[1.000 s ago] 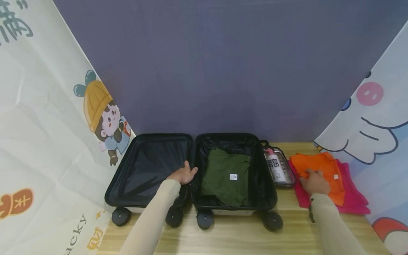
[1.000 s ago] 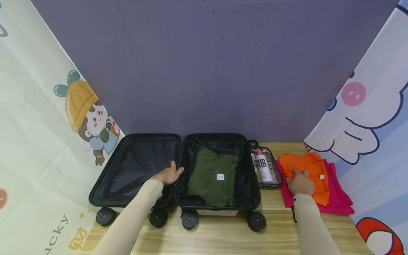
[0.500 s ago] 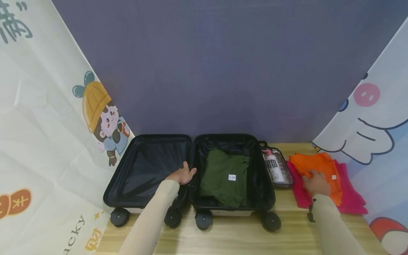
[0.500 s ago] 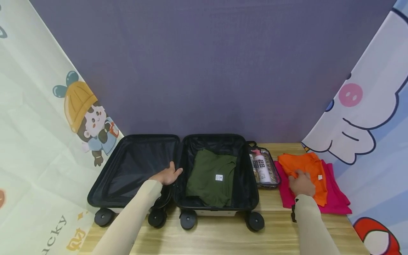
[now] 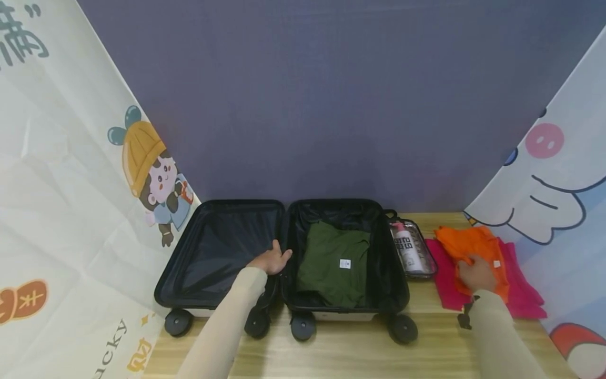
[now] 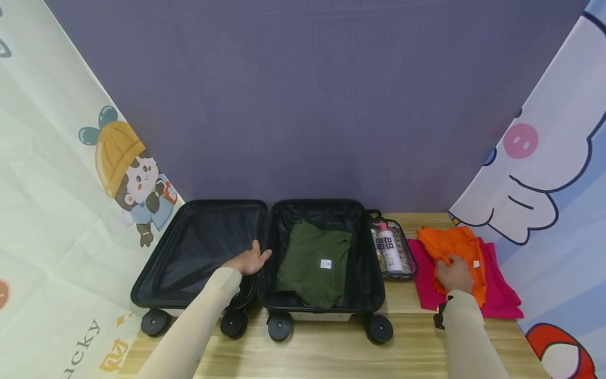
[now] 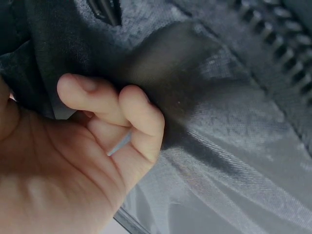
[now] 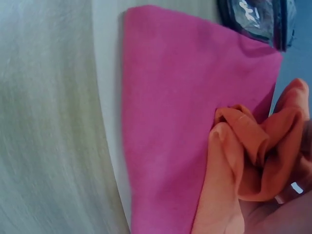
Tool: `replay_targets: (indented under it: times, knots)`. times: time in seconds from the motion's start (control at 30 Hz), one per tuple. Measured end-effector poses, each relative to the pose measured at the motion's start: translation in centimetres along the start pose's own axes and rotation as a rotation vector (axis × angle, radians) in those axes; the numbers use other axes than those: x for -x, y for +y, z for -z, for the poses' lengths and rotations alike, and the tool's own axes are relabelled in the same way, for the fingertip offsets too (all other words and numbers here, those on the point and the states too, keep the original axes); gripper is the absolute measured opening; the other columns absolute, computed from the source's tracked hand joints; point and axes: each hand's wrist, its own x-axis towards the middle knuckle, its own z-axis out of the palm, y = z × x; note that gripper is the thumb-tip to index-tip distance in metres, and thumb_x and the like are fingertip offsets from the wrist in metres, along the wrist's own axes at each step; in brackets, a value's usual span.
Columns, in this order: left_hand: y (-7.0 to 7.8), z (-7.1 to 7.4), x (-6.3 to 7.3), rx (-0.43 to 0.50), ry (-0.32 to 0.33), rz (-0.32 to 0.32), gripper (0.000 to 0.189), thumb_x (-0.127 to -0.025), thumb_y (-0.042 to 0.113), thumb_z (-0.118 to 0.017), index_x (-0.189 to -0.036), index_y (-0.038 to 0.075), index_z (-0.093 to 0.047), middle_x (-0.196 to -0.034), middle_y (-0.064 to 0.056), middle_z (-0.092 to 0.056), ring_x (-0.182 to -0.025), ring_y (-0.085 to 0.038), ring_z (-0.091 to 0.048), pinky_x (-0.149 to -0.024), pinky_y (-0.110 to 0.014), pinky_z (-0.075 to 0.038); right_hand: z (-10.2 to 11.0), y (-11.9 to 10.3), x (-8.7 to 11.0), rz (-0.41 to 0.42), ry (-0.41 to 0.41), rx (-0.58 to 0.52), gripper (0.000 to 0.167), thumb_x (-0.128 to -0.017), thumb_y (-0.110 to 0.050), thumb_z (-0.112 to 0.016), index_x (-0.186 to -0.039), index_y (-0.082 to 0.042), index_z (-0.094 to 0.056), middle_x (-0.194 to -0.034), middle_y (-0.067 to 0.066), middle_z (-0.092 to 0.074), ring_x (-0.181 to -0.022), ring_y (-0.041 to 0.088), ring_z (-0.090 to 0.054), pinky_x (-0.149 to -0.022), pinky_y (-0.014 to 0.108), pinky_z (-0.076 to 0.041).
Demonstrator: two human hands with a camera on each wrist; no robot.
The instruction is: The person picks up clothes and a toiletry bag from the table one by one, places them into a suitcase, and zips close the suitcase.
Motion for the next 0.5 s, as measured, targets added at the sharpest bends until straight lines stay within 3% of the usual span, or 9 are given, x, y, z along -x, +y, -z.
replay_targets:
  times: [0.17, 0.37, 0.5]
  knots:
    - [-0.1, -0.09, -0.23, -0.004, 0.006, 0.003, 0.085, -0.108, 0.058, -0.03, -0.164, 0.003, 0.002, -0.158, -0.028, -0.041, -0.145, -0.044, -0.043, -0.117, -0.056, -0.036, 0.35, -0.22, 0.13, -0.062, -0.002, -0.041, 0.068, -0.1, -0.037, -0.049, -0.146, 0.012, -0.039, -0.139, 0.037, -0.045, -0.116, 0.052, -0.047, -0.102, 0.066, -0.04]
    - [-0.09, -0.23, -0.23, 0.006, 0.008, 0.008, 0.083, -0.108, 0.057, -0.03, -0.164, 0.003, 0.002, -0.159, -0.027, -0.039, -0.147, -0.043, -0.041, -0.118, -0.056, -0.035, 0.05, -0.18, 0.14, -0.075, 0.026, -0.053, 0.063, -0.095, -0.033, -0.062, -0.138, 0.01, -0.047, -0.136, 0.036, -0.05, -0.114, 0.05, -0.049, -0.099, 0.063, -0.042]
    - [-0.06, -0.2, -0.14, 0.006, 0.009, 0.006, 0.083, -0.108, 0.056, -0.03, -0.164, 0.003, 0.0, -0.158, -0.028, -0.04, -0.146, -0.043, -0.042, -0.117, -0.057, -0.036, -0.15, 0.04, 0.06, -0.083, 0.032, -0.084, 0.064, -0.095, -0.034, -0.068, -0.137, 0.01, -0.049, -0.136, 0.035, -0.05, -0.112, 0.048, -0.048, -0.091, 0.057, -0.046]
